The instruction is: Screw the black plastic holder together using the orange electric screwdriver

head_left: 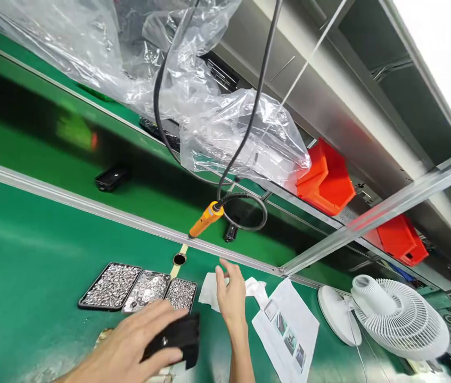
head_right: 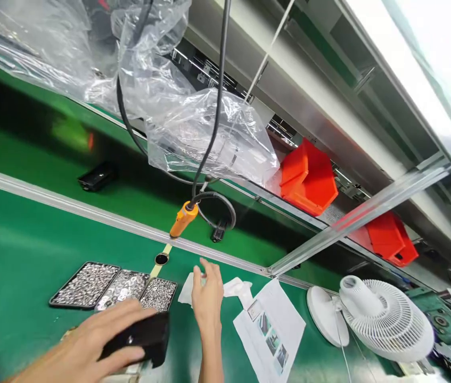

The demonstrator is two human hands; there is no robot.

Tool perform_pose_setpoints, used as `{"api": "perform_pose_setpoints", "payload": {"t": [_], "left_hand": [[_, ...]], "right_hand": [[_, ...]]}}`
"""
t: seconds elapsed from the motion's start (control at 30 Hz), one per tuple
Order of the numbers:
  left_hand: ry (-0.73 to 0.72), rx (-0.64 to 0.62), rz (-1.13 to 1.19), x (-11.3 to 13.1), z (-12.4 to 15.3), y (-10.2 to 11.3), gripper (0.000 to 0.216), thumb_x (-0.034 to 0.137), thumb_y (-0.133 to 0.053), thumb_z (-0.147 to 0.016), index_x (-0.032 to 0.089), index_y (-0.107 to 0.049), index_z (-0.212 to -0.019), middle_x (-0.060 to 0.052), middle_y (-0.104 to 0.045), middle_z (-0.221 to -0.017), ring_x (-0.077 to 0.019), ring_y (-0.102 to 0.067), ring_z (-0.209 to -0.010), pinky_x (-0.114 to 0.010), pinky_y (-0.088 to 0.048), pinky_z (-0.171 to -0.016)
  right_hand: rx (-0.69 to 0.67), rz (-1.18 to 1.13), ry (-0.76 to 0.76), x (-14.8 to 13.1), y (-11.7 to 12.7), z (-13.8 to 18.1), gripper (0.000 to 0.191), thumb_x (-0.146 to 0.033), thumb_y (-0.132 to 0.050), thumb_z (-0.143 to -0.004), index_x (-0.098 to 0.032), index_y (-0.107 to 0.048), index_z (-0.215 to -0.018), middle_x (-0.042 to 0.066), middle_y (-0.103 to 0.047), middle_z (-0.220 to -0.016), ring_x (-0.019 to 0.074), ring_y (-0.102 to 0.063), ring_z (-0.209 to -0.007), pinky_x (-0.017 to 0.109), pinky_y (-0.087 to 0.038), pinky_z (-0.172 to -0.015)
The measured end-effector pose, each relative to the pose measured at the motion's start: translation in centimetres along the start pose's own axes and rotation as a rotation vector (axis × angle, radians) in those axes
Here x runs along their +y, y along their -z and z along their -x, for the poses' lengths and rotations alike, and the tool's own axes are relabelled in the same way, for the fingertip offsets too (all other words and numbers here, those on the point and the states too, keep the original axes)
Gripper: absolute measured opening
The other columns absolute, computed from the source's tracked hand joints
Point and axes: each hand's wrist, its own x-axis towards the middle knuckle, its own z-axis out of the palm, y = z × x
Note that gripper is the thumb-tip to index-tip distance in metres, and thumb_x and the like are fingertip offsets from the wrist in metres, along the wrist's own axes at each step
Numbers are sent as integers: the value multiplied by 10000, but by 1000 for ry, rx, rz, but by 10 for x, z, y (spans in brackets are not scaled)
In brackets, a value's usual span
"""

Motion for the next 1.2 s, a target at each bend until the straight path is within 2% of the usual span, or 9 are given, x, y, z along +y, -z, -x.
{"api": "perform_pose_setpoints", "payload": {"t": [0.07, 0.17, 0.23, 0.33, 0.43, 0.57, 0.73, 1.03, 1.2], "left_hand": [[384, -50, 471, 5, -19, 17, 531, 706, -584, -977, 375, -690, -1378, -8, -675, -1350, -194, -656, -1246, -233, -553, -1042], [935, 75, 1197, 16, -53, 41, 613, 687, -764, -859, 202, -713, -1231, -70, -692, -1093, -177, -656, -929, -207, -551, -699], [1078, 220, 1483, 21, -71, 50, 634, 561, -856, -818, 138, -687, -1258, -119, -705, -1093, -202, -667, -858, -283, -585, -700], [1057, 333, 1611, 20, -84, 50, 619, 458, -849, -851, 115, -659, -1329, -173, -711, -1163, -235, -705, -875, -343, -618, -752], [1043, 336, 1586, 19, -87, 43, 618, 485, -836, -861, 116, -680, -1331, -166, -717, -1138, -223, -701, -849, -307, -595, -680], [1063, 343, 1634, 30, -94, 40, 535, 427, -853, -855, 135, -722, -1284, -109, -720, -1096, -175, -659, -785, -290, -584, -648], [1158, 420, 1706, 52, -101, 45, 316, 304, -803, -896, 119, -732, -1142, -55, -669, -880, -158, -615, -687, -283, -546, -568], [1105, 408, 1705, 57, -92, 49, 395, 397, -877, -818, 140, -744, -1087, -59, -660, -932, -169, -608, -743, -312, -587, -615], [1101, 447, 1696, 56, -92, 49, 498, 410, -944, -735, 145, -731, -1099, -48, -641, -935, -148, -581, -750, -289, -586, -642]], "right_hand": [[24, 106, -44, 25, -11, 10, 385, -351, -556, -979, -271, -750, -1303, 122, -699, -1277, 235, -733, -978, 339, -556, -832], [50, 168, -53, 47, -25, 16, 294, -170, -552, -915, -193, -811, -1053, 141, -732, -1109, 295, -737, -968, 333, -525, -746], [79, 169, -36, 45, -23, 15, 288, -199, -494, -967, -180, -776, -913, 107, -729, -970, 268, -719, -901, 339, -525, -756], [209, 104, 81, 12, -1, 17, 264, -284, -470, -1035, -227, -725, -992, 49, -709, -1003, 179, -687, -937, 305, -541, -830], [446, -32, 457, -44, 21, 28, 154, -157, -587, -991, -252, -670, -1080, 2, -686, -1011, 70, -650, -887, 188, -521, -753], [535, -111, 764, -102, 13, 38, 258, -7, -651, -902, -168, -693, -1099, 48, -703, -1005, 90, -603, -917, 209, -546, -789], [596, -39, 738, -112, -14, 37, 210, -16, -660, -882, -160, -747, -1008, 37, -732, -970, 115, -494, -817, 264, -452, -679], [588, -156, 777, -114, -4, 40, 183, 4, -655, -869, -171, -706, -864, 1, -655, -711, 101, -436, -656, 271, -354, -597], [619, -186, 791, -119, -2, 40, 249, 65, -630, -836, -156, -724, -899, 5, -753, -866, 88, -514, -705, 258, -395, -630]]}}
